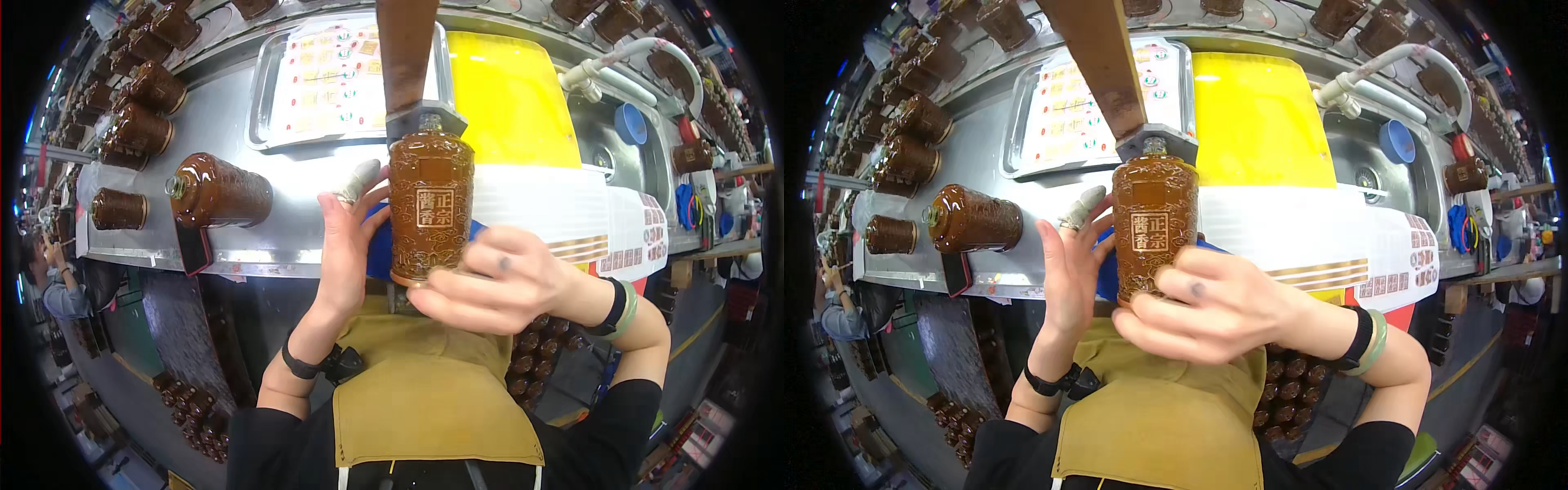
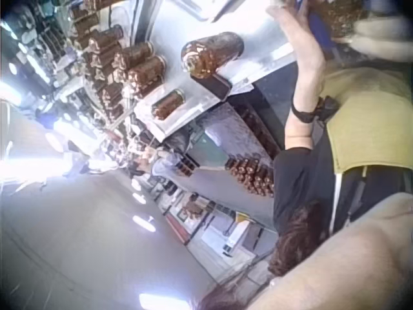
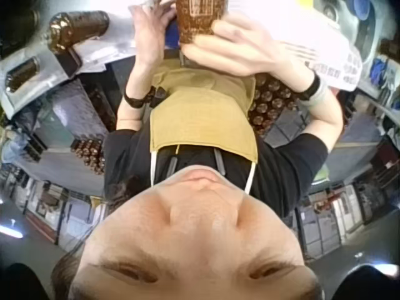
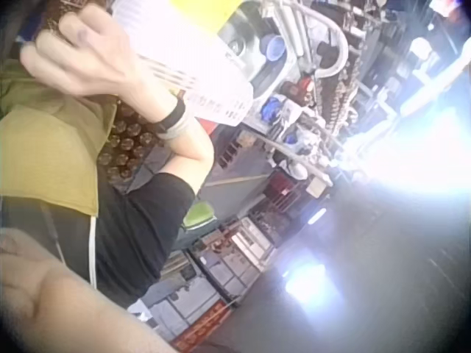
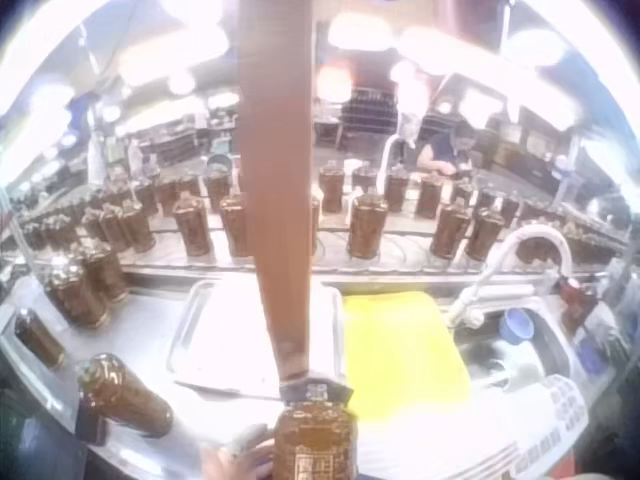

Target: Applying and smoothing adhesive labels on ceramic liquor bottles at a manufacturing production line.

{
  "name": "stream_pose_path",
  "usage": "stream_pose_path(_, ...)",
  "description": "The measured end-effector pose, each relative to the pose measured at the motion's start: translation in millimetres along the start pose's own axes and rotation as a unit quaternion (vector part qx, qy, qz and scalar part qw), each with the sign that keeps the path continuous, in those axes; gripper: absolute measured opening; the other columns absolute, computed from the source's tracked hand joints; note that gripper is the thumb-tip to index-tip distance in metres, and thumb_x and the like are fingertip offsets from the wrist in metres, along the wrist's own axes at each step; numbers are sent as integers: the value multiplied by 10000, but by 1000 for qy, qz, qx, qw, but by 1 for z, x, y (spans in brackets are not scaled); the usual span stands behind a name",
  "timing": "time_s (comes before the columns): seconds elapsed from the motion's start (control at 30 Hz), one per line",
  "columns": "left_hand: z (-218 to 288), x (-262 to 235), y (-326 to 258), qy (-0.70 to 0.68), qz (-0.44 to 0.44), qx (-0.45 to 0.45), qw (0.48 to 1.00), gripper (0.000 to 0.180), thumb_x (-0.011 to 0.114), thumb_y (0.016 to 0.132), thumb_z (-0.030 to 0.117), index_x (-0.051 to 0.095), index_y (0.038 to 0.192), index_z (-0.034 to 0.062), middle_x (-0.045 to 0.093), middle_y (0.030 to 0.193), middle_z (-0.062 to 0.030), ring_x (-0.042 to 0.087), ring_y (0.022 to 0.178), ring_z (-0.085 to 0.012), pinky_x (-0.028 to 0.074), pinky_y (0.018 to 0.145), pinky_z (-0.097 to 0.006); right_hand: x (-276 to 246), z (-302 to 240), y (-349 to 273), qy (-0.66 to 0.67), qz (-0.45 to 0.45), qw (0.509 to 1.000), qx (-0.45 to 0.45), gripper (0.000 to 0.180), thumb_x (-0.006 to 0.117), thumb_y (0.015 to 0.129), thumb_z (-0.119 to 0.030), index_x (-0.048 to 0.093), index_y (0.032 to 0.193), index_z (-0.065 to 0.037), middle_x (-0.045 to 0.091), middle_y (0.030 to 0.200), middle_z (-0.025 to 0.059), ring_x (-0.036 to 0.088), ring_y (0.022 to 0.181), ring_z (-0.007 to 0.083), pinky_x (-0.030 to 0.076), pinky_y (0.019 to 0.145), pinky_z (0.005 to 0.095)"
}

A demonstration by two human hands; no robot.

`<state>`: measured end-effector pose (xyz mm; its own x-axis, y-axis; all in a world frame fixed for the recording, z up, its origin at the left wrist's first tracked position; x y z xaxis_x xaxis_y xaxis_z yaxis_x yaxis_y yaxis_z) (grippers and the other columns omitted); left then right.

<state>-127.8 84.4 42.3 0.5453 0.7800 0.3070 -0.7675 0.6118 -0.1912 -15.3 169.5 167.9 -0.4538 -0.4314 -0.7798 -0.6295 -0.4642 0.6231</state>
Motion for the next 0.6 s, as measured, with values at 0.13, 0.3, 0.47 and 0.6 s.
stream_pose_path(0.13,3,3,-9,22,-9,-8,1000,906,129,1009,724,355,1529,17,444,1507,-155,424,1367,-292,303,1154,-458,-3,65,21,-171,20,981,95,177,652,774,-177,668,915,-72,570,772,2,557,715,167,439,674,317)
stream_pose_path(0.3,-6,-5,0,-6,1,-54,999,837,196,1029,691,458,1482,38,516,1479,-100,484,1319,-243,352,1118,-437,-62,87,31,-121,119,978,119,149,667,904,-112,703,1025,-33,697,955,86,661,799,254,511,736,358)
stream_pose_path(0.47,-15,7,28,112,-104,-99,983,580,490,1044,461,537,1404,8,618,1366,-98,598,1195,-232,442,1040,-415,-62,102,9,-17,151,960,234,329,662,881,-313,695,1015,-15,700,926,161,687,899,310,538,803,394)
stream_pose_path(0.6,-31,-28,18,-22,-15,-157,987,522,596,998,322,523,1397,-7,623,1331,-96,606,1205,-248,469,1045,-422,-20,109,-35,252,166,835,461,528,763,836,-477,670,1025,8,691,961,239,679,953,394,529,857,460)
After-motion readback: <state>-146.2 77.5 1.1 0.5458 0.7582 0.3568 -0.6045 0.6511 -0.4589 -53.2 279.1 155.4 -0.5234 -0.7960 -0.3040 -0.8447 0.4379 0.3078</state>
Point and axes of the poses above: each hand's wrist, its own y-axis towards the middle knuckle, its own x-axis out of the palm, z = x × y, the point moved 9 cm from there along y, towards the middle knuckle
